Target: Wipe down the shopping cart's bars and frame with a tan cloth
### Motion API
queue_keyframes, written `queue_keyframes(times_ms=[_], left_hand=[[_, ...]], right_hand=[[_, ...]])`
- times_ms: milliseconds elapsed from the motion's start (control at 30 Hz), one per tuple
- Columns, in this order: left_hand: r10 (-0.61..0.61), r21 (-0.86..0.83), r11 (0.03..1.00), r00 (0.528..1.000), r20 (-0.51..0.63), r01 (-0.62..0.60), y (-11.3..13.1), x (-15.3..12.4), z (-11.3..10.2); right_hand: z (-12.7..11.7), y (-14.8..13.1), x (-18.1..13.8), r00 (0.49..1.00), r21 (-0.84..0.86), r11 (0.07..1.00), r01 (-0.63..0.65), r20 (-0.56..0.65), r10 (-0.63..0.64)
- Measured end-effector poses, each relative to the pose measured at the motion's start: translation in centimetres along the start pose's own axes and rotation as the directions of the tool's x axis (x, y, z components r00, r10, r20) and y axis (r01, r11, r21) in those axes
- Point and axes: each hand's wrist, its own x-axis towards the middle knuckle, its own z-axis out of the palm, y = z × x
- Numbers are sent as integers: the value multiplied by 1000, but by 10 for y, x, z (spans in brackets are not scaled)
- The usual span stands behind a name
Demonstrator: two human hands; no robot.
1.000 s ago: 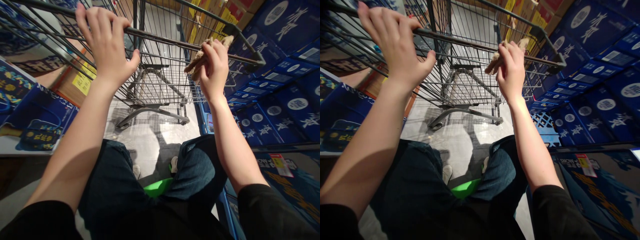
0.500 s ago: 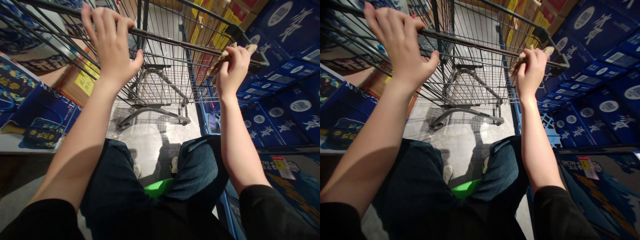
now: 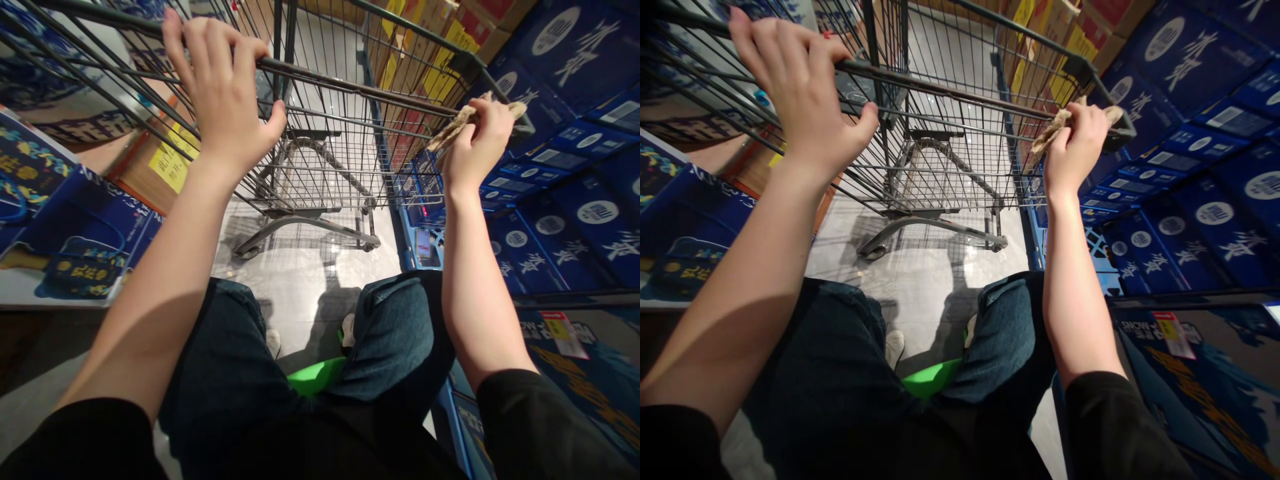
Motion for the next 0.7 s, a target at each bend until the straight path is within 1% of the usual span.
queue_keyframes(times_ms=[100, 167, 233, 300, 333, 400, 467, 533, 600, 700], left_hand=[[-12, 16, 1000, 1000, 19, 12, 1, 0, -1], [-24, 29, 999, 999, 35, 23, 2, -1, -2], [-21, 43, 999, 998, 52, 19, 2, -1, -4], [-13, 59, 998, 998, 57, 10, 2, 0, -5], [-14, 69, 998, 998, 58, 10, 2, 0, -5], [-24, 72, 997, 998, 58, 20, 2, 1, -6], [-14, 59, 998, 999, 51, 11, 1, 1, -5], [9, 55, 998, 999, 41, -11, 0, 1, -5], [22, 69, 997, 999, 37, -25, 0, 0, -4], [18, 83, 996, 999, 32, -20, -1, 1, -1]], right_hand=[[9, -32, -13, 989, -5, 991, 132, 69, -131], [12, -56, -21, 959, 25, 972, 234, 159, -235], [12, -70, -24, 925, 54, 957, 284, 248, -288], [9, -69, -20, 913, 58, 958, 282, 290, -287], [7, -63, -17, 921, 47, 963, 264, 283, -267], [3, -44, -8, 956, 10, 979, 202, 215, -199], [0, -23, 0, 986, -32, 991, 127, 109, -123], [1, -9, 3, 995, -58, 994, 96, 28, -95], [5, -10, 0, 993, -65, 991, 114, 15, -113], [12, -34, -10, 979, -45, 981, 189, 91, -184]])
